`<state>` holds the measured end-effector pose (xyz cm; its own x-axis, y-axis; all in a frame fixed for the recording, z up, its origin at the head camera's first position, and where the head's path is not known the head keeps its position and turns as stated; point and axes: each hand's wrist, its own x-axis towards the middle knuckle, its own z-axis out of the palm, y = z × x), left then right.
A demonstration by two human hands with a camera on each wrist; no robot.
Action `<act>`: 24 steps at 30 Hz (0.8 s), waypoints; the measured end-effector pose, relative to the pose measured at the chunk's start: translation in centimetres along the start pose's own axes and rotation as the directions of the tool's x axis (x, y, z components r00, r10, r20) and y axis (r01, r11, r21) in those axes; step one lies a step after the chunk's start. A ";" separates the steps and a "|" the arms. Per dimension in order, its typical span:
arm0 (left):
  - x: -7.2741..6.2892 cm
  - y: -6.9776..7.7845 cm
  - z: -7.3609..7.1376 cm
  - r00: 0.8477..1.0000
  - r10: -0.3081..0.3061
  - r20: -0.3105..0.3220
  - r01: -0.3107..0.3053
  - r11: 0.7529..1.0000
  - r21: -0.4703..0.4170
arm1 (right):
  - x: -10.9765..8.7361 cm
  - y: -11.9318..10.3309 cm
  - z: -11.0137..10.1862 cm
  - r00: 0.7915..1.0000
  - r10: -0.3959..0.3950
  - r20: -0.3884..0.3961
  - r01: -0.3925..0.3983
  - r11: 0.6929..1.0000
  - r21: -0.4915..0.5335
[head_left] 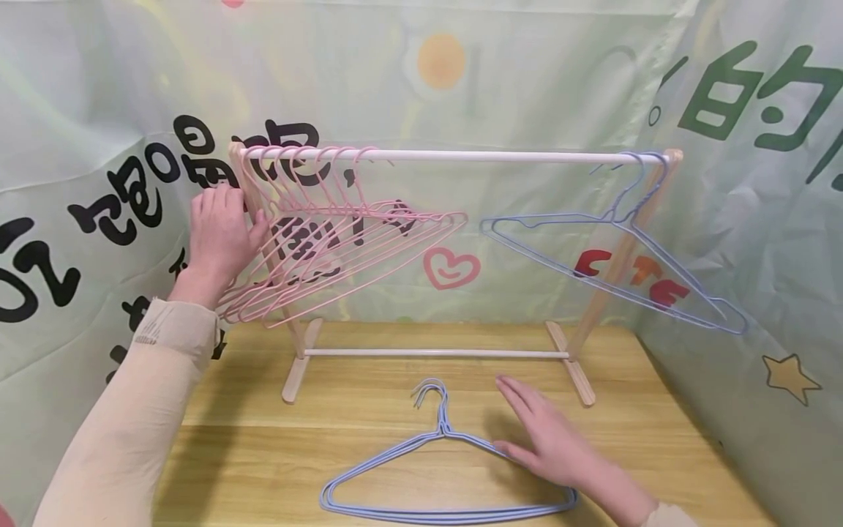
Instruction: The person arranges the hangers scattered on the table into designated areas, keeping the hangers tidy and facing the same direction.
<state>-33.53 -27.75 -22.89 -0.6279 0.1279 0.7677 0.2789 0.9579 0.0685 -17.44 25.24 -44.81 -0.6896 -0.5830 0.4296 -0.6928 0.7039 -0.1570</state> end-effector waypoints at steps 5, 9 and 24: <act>0.0 0.0 0.0 1.000 -0.005 -0.001 0.005 1.000 -0.001 | -0.5 -0.9 0.9 0.991 -0.014 0.130 0.005 0.997 0.072; -0.1 0.0 0.0 1.000 0.004 -0.012 -0.004 1.000 0.005 | -0.9 -1.5 1.3 0.975 -0.029 0.219 0.004 0.994 0.112; -0.1 0.1 0.0 1.000 0.006 -0.018 -0.006 1.000 -0.006 | -1.6 -2.0 2.7 0.936 -0.075 0.344 0.021 0.987 0.157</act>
<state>-33.49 -27.67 -22.97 -0.6132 0.1290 0.7793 0.2868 0.9556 0.0675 -15.54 23.68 -47.61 -0.6661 -0.7380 0.1077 -0.7318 0.6190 -0.2851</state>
